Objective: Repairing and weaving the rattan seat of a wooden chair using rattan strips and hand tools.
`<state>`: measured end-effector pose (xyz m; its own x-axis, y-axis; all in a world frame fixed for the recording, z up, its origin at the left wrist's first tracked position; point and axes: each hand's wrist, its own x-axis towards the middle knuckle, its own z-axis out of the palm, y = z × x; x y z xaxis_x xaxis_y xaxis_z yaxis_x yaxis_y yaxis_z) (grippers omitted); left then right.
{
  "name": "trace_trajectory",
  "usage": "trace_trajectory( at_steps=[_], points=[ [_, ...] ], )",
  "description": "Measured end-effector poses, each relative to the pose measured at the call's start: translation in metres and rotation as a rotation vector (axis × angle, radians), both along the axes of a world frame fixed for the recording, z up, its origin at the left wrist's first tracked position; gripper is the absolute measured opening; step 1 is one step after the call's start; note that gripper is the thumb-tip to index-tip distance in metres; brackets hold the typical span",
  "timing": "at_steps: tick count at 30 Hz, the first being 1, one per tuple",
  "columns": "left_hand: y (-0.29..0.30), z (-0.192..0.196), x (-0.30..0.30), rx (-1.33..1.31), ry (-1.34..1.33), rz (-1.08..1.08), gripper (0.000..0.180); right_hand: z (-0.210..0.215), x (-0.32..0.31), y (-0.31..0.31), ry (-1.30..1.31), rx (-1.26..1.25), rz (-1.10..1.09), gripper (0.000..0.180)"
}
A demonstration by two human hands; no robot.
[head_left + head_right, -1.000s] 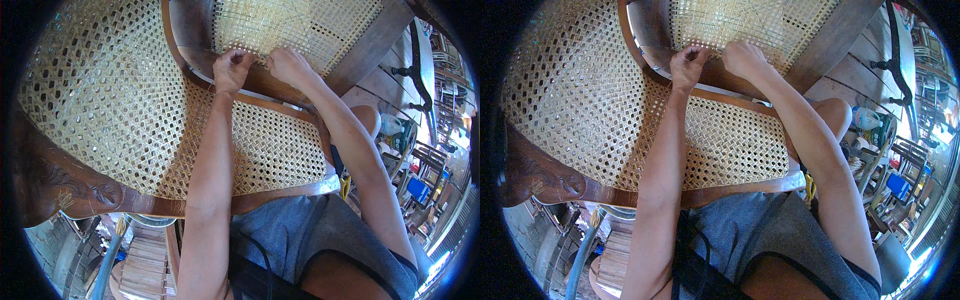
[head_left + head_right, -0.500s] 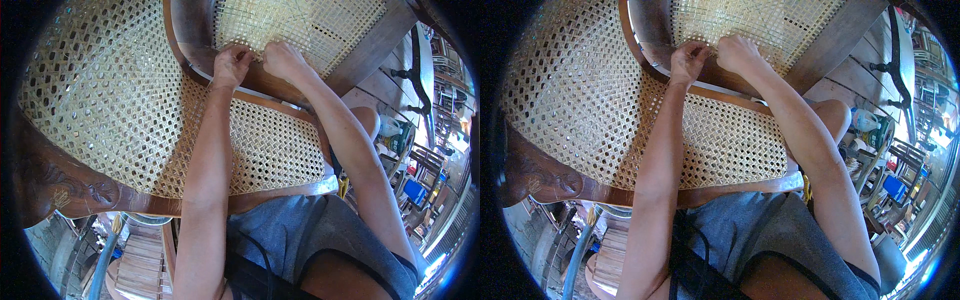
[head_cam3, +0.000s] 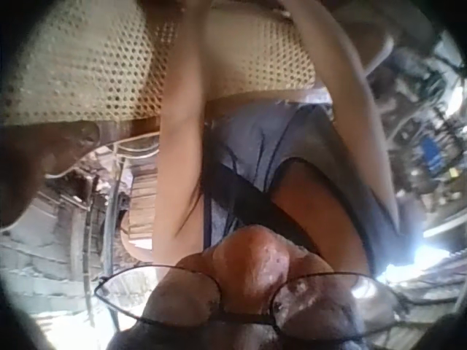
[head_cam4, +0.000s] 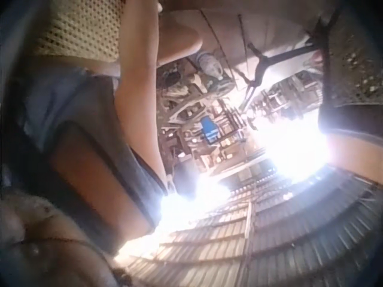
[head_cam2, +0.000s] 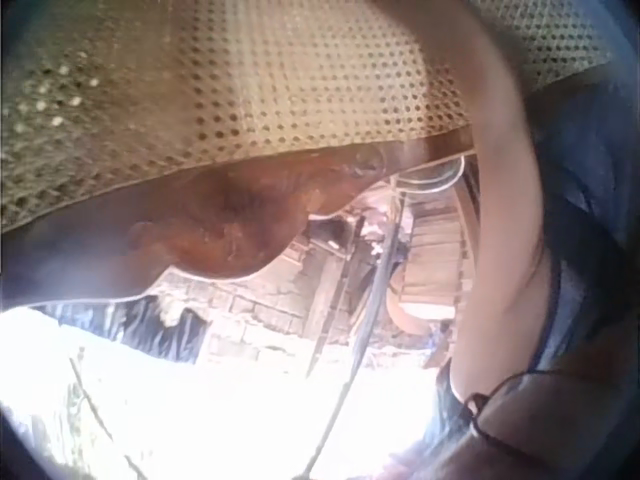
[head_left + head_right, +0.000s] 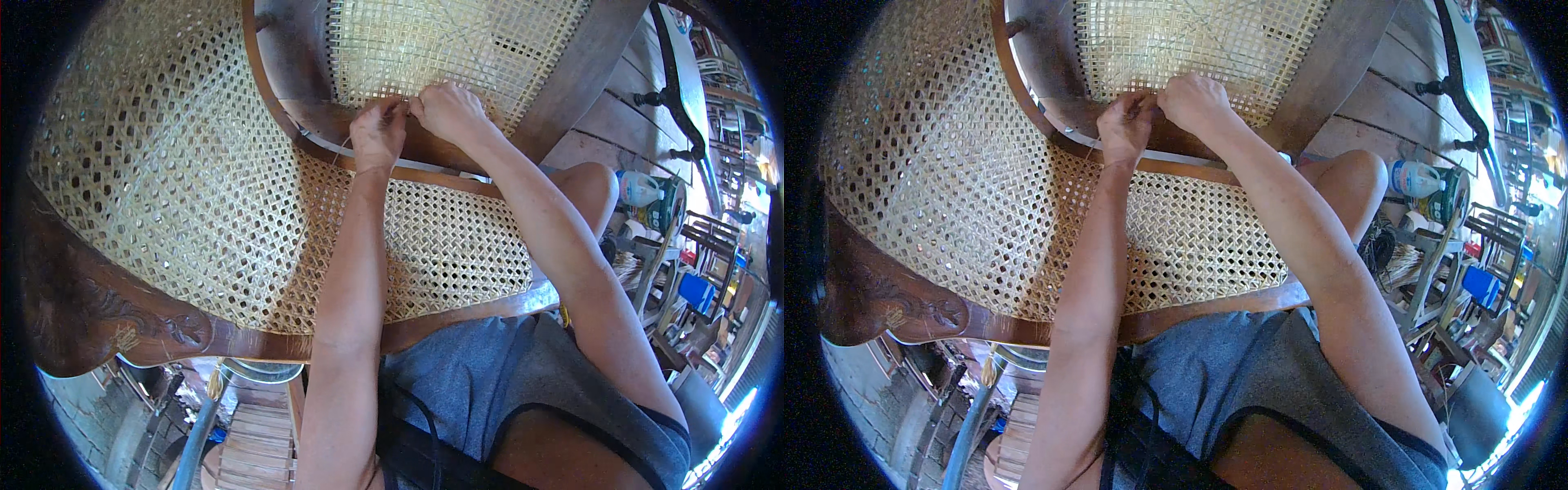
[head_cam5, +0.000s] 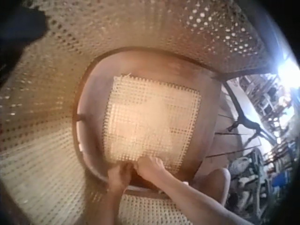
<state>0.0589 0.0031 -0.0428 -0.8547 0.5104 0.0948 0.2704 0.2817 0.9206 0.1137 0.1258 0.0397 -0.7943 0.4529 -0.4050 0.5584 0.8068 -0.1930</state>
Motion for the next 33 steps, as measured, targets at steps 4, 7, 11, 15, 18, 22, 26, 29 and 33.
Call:
trace_trajectory(
  at_steps=[4, 7, 11, 15, 18, 22, 26, 29, 33],
  points=[
    [-0.003, -0.006, -0.002, -0.001, 0.048, 0.082, 0.013, 0.013, 0.019, 0.012, -0.037, 0.001, -0.046, 0.042],
    [0.003, -0.009, 0.000, -0.032, 0.077, 0.106, 0.011, 0.021, 0.037, 0.023, -0.026, 0.002, -0.101, 0.042],
    [0.008, -0.010, 0.002, 0.055, 0.096, 0.084, 0.012, 0.009, 0.035, 0.012, 0.133, 0.003, -0.139, 0.038],
    [0.006, -0.011, 0.001, 0.031, 0.116, 0.050, 0.011, 0.002, 0.025, -0.002, 0.093, 0.020, -0.032, 0.029],
    [0.008, -0.014, 0.003, -0.019, 0.189, 0.060, 0.009, 0.010, 0.026, 0.008, 0.041, 0.097, 0.108, 0.022],
    [0.014, -0.019, 0.006, -0.147, 0.153, 0.114, 0.009, 0.026, 0.030, 0.034, 0.034, 0.292, 0.242, 0.017],
    [0.000, -0.014, -0.006, -0.058, 0.215, 0.130, 0.010, 0.031, 0.024, 0.040, 0.113, 0.280, 0.279, 0.019],
    [-0.006, -0.006, -0.016, -0.038, -0.096, 0.098, 0.015, 0.032, 0.026, 0.039, 0.003, 0.264, 0.247, 0.022],
    [0.003, 0.001, -0.014, -0.159, -0.189, 0.104, 0.019, 0.033, 0.031, 0.048, -0.001, 0.260, 0.225, 0.023]
  ],
)
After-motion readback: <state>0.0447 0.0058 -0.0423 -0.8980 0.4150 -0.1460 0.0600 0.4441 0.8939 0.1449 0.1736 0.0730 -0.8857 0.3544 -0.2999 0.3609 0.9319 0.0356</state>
